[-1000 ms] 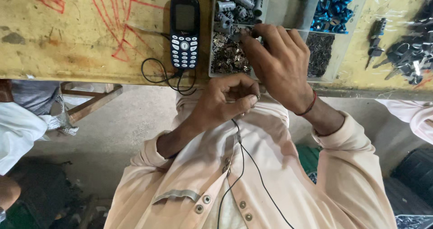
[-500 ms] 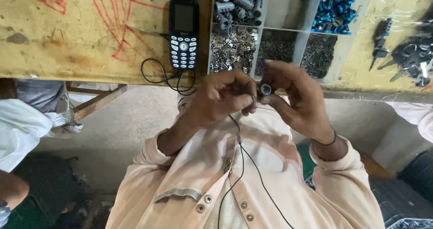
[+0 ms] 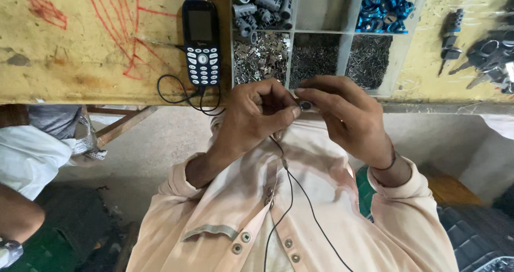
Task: The person sits at a workbench assembling small metal components by hand. They pick small parts from a compartment tray, press and twist the pieces together in their hands, and set finished assemblies on the table, repeating the cycle with new parts.
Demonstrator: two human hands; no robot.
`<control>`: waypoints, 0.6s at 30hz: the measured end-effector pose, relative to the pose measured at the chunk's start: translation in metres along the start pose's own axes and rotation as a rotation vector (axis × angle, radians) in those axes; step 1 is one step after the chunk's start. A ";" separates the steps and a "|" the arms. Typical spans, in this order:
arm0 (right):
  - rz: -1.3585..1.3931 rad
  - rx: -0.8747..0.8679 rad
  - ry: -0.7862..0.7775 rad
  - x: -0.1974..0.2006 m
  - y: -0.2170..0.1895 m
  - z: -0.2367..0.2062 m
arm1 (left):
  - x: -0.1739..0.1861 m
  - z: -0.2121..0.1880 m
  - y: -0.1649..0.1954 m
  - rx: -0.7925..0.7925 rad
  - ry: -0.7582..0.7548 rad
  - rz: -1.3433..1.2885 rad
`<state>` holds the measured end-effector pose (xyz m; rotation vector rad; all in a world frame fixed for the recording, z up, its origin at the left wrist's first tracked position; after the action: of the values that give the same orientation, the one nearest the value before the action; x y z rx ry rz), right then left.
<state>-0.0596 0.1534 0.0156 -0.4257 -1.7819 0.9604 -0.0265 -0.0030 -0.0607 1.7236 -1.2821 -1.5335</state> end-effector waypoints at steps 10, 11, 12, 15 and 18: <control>0.062 0.004 0.052 0.000 0.018 -0.005 | -0.005 0.004 0.004 -0.032 -0.008 0.094; 0.054 0.019 0.062 0.001 0.018 -0.006 | -0.004 0.005 0.005 -0.034 -0.006 0.124; 0.045 0.035 0.071 0.002 0.017 -0.007 | -0.004 0.005 0.006 -0.036 -0.007 0.136; 0.008 0.033 0.089 0.002 0.018 -0.009 | -0.005 0.007 0.008 -0.038 -0.007 0.163; -0.015 0.063 0.126 0.003 0.016 -0.014 | -0.006 0.008 0.009 -0.033 0.003 0.184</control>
<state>-0.0509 0.1708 0.0069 -0.4233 -1.6345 0.9560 -0.0363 0.0002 -0.0516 1.5404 -1.3656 -1.4374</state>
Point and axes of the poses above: each hand's wrist, its own z-axis towards the middle knuckle, its own x-axis out of the back of the hand, y = z × x, the point moved 7 cm from there along z, towards the middle knuckle, and after that the axes turned 15 degrees about -x, right-handed, at the moved point
